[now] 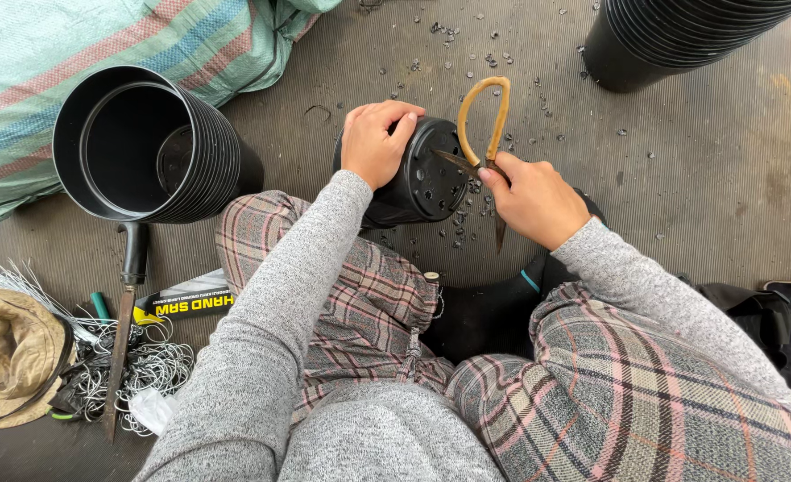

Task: The person uses a handheld punch tool to create holes in the bottom of a black plastic pot. They rotate the pot and repeatedly press the punch to form multiple holes.

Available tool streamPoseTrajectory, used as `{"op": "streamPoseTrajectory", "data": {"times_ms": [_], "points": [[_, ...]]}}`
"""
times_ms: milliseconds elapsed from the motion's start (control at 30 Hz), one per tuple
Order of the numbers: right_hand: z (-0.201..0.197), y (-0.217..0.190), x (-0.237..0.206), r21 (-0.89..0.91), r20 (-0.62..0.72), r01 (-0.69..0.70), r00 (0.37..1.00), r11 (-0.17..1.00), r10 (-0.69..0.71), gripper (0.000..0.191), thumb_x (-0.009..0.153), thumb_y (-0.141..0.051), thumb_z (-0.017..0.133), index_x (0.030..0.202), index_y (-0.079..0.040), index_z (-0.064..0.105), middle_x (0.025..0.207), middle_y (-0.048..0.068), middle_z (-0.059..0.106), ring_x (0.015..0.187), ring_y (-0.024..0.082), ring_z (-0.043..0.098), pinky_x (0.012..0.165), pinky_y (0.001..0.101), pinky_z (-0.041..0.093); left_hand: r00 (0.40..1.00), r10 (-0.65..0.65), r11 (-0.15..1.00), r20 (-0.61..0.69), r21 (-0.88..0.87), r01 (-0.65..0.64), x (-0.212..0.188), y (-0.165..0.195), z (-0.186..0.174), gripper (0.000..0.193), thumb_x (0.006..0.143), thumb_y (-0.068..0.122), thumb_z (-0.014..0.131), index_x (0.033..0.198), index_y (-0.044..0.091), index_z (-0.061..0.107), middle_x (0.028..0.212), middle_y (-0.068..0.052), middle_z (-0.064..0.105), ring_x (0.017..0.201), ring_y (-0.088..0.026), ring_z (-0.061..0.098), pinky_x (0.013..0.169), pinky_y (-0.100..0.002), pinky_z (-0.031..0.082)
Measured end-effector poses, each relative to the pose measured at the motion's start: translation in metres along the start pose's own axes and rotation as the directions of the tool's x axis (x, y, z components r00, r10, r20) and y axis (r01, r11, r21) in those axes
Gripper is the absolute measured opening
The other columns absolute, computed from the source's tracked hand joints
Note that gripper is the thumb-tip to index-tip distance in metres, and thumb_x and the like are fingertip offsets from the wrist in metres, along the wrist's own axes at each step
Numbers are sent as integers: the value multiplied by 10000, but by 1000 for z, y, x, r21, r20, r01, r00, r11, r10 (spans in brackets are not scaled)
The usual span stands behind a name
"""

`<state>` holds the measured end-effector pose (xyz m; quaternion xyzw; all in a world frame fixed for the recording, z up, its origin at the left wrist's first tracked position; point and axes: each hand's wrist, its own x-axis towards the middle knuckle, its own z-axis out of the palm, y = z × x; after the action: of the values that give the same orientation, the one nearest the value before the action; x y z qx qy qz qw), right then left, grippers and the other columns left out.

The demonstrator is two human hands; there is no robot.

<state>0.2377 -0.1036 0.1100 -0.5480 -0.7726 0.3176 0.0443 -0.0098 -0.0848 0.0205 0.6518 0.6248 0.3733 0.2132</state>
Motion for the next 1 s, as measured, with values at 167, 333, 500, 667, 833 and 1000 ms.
{"op": "streamPoseTrajectory", "data": {"times_ms": [167, 333, 500, 667, 833, 1000], "points": [[-4, -13, 0, -340, -31, 72, 996, 938, -87, 298, 1032, -327, 534, 1000, -52, 645, 739, 180, 707, 664, 421, 693, 583, 544, 551, 999, 51, 996, -9, 71, -50, -1, 9, 13, 257, 966, 295, 572, 987, 140, 775, 1021, -4, 766, 1077, -213, 664, 1071, -421, 338], [1, -9, 7, -435, -3, 100, 994, 895, -112, 313, 1036, -320, 525, 980, -33, 635, 756, 201, 707, 674, 421, 701, 588, 537, 558, 995, 99, 980, -24, 175, -93, -1, 21, 34, 220, 965, 252, 568, 999, 129, 747, 1046, -12, 740, 1104, -228, 638, 1100, -476, 319], [3, 14, 14, -40, 113, -63, 991, 997, 67, 327, 1051, -313, 505, 963, -24, 628, 718, 190, 702, 595, 360, 679, 581, 471, 528, 996, 86, 981, -11, 174, -83, -3, 28, 38, 211, 966, 228, 558, 996, 141, 748, 1045, 6, 742, 1104, -214, 642, 1122, -501, 311], [12, 30, 18, 490, 398, -416, 889, 766, 228, 373, 1056, -334, 493, 865, -25, 578, 574, 35, 485, 390, 134, 398, 373, 312, 343, 994, 95, 980, -48, 181, -85, -8, 32, 35, 193, 961, 229, 574, 995, 138, 741, 1047, 5, 738, 1105, -212, 642, 1130, -500, 312], [24, 35, 19, 702, 592, -597, 792, 388, 147, 359, 1055, -318, 492, 832, -43, 548, 526, -11, 381, 341, 76, 229, 315, 266, 148, 990, 99, 976, -96, 201, -78, -18, 34, 23, 190, 971, 221, 571, 1033, 135, 729, 1073, -4, 731, 1120, -223, 637, 1142, -512, 299], [27, 31, 31, 779, 464, -407, 886, 476, -1, 362, 1074, -328, 515, 845, -52, 563, 528, -46, 361, 358, 59, 238, 325, 251, 208, 971, 42, 965, -236, 262, 22, -34, 47, 10, 221, 1014, 218, 547, 1164, 114, 671, 1185, -32, 678, 1202, -241, 603, 1185, -600, 195]]}}
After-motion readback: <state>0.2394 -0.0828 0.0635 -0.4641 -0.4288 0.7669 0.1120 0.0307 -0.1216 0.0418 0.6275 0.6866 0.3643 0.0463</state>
